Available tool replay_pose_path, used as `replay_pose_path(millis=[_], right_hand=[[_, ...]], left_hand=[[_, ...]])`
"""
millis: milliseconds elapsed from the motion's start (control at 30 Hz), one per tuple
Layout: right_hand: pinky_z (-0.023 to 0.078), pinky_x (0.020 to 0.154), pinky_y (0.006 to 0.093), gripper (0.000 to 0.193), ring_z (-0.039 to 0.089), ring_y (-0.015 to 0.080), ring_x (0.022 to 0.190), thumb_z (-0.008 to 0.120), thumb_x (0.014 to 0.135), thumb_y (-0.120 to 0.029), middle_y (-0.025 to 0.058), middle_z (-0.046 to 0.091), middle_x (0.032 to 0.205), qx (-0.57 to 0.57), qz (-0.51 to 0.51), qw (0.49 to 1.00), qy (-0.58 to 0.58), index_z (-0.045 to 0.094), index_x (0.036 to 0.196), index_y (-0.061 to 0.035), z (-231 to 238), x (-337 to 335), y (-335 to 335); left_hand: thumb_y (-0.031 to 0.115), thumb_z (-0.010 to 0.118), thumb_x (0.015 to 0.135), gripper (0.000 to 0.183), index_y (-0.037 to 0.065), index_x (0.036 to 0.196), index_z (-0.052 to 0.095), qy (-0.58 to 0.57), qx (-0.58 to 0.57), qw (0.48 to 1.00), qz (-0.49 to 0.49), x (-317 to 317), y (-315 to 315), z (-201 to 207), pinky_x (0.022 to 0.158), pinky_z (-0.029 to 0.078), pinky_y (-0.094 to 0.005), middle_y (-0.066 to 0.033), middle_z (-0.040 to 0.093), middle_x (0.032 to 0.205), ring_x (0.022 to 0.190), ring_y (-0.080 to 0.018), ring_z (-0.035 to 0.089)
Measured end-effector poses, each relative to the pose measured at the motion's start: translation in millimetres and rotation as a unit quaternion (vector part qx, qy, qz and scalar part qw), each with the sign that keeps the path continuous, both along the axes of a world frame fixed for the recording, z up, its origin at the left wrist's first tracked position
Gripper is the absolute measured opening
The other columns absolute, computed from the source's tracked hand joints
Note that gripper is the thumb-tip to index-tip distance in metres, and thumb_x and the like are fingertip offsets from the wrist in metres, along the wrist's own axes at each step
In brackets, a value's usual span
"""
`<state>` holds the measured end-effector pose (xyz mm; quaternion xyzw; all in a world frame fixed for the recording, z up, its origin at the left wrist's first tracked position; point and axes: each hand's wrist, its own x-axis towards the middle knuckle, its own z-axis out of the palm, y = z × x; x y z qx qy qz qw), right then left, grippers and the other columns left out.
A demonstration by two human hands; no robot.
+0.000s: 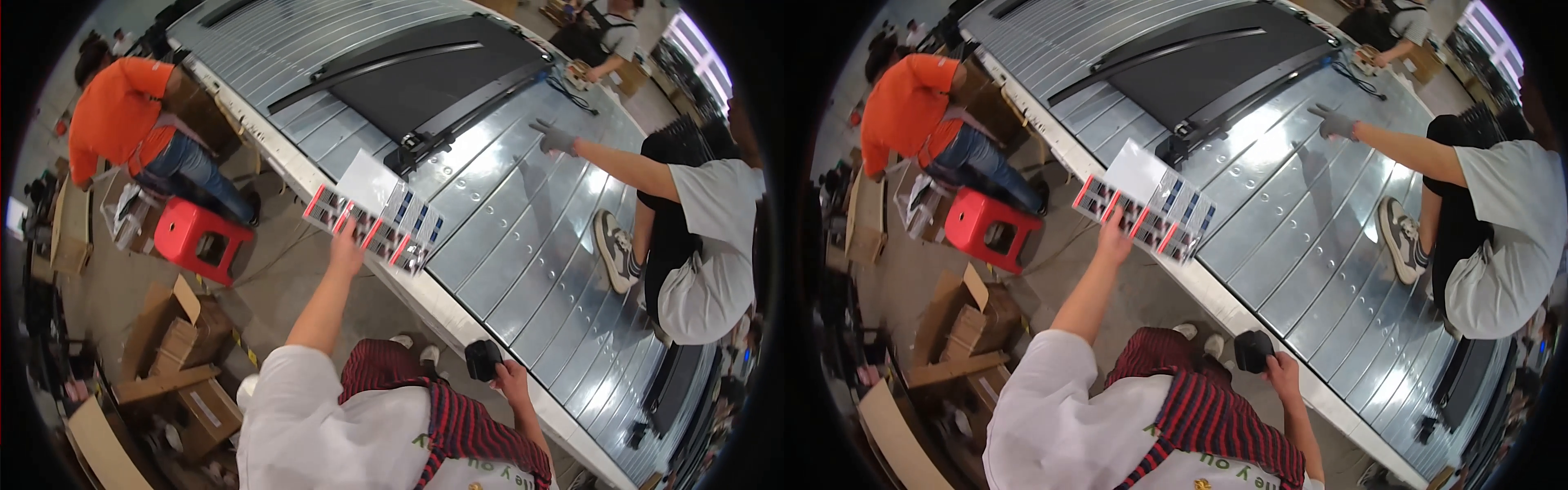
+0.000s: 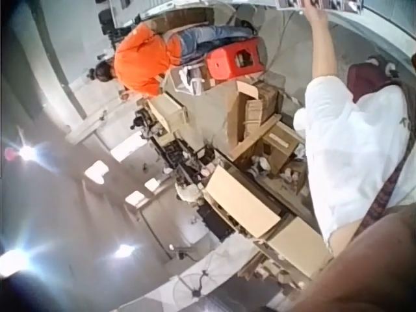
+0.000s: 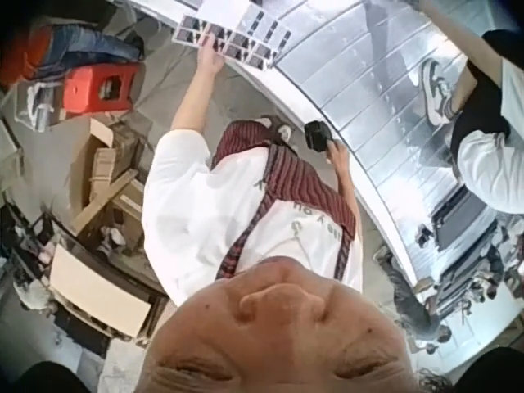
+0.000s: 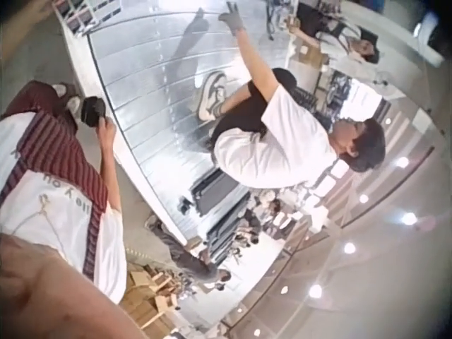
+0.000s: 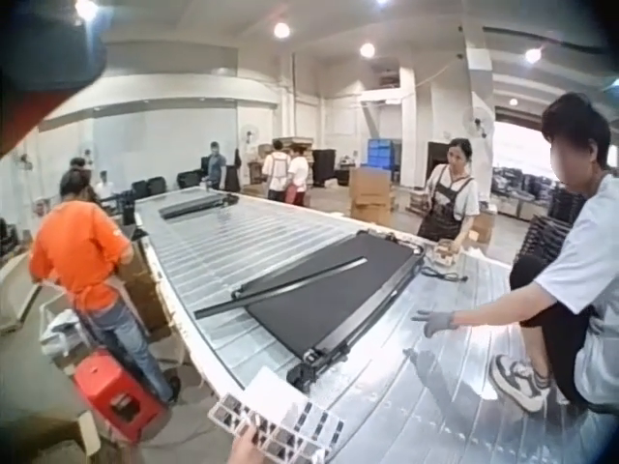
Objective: Applying informational and warning labels to treadmills on an assembly line.
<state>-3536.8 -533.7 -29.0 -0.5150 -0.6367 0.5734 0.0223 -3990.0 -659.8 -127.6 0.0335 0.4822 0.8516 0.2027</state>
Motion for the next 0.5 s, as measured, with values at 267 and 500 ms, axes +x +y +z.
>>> replay_pose_path(millis=[267, 500], right_hand=[[0.04, 0.039, 0.0246, 0.023, 0.052, 0.014, 0.044, 0.052, 0.081, -0.021, 0.008, 0.053, 0.054, -0.135, 0.121, 0.981, 0.062, 0.053, 0.071, -0.0002, -32.0, -109.5, 58.1], [0.039, 0.037, 0.0223, 0.021, 0.052, 0.014, 0.046, 0.05, 0.082, -0.022, 0.011, 0.058, 0.066, -0.242, 0.069, 0.961, 0.112, 0.053, 0.081, -0.0006, -48.1, -242.7, 89.8]], left_hand=[[0.015, 0.051, 0.085, 0.029, 0.003, 0.111, 0.048, -0.275, -0.102, 0.891, 0.347, 199.7, -273.4, -6.7, 0.074, 0.048, -0.0393, -0.0088, 0.055, 0.102, 0.087, -0.0201, 0.056], [0.017, 0.054, 0.082, 0.036, 0.003, 0.114, 0.045, -0.321, -0.159, 0.735, 0.575, 324.9, -354.7, 38.1, 0.07, 0.05, -0.0392, -0.0105, 0.054, 0.103, 0.085, -0.0238, 0.057]])
